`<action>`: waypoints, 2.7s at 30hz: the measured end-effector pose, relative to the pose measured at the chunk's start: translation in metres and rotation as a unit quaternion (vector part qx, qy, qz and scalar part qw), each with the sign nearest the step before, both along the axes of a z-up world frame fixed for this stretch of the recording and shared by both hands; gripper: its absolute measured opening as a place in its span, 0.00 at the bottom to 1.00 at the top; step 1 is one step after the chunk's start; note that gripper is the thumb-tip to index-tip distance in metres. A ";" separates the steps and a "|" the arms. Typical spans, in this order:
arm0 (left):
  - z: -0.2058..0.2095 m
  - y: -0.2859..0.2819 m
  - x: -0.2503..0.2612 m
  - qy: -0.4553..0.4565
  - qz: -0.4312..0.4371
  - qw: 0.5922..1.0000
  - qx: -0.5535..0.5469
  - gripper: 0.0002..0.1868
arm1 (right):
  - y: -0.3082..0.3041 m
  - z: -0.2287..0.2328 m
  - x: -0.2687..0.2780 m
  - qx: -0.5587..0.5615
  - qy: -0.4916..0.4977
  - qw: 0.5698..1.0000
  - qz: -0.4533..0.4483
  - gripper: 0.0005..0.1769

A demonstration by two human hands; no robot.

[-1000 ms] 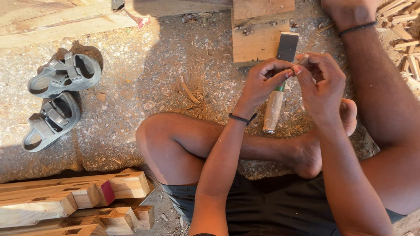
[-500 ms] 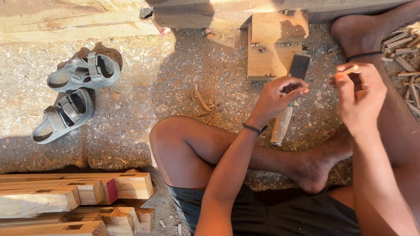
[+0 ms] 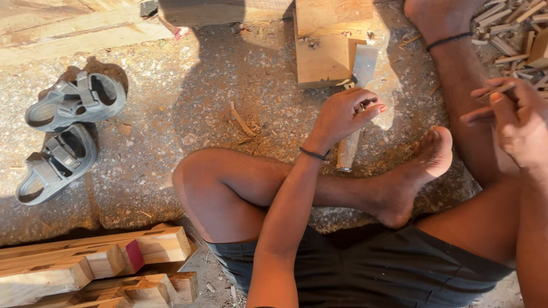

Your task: The person uses a handheld chisel to carve and shape a piece of wood while sitting on the ground.

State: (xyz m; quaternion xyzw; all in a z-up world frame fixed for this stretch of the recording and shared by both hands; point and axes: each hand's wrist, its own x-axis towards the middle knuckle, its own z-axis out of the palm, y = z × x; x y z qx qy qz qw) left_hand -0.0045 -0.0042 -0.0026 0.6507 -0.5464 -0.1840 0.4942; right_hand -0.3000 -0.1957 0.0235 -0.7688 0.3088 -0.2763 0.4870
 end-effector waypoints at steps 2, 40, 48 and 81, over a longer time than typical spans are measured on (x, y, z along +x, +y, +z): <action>0.000 -0.001 -0.001 -0.018 0.004 1.000 0.017 0.17 | 0.005 -0.004 -0.010 -0.033 0.051 0.998 0.005 0.19; -0.040 -0.012 0.013 -0.066 0.155 0.956 0.242 0.29 | 0.012 -0.027 0.055 0.124 -0.055 0.990 0.024 0.08; -0.031 0.000 0.022 -0.121 0.262 0.931 0.222 0.36 | 0.041 -0.014 0.069 0.006 -0.042 0.999 0.014 0.12; -0.039 0.093 0.248 -0.049 0.456 0.889 0.023 0.31 | 0.008 -0.040 0.116 -0.012 0.002 1.000 -0.018 0.22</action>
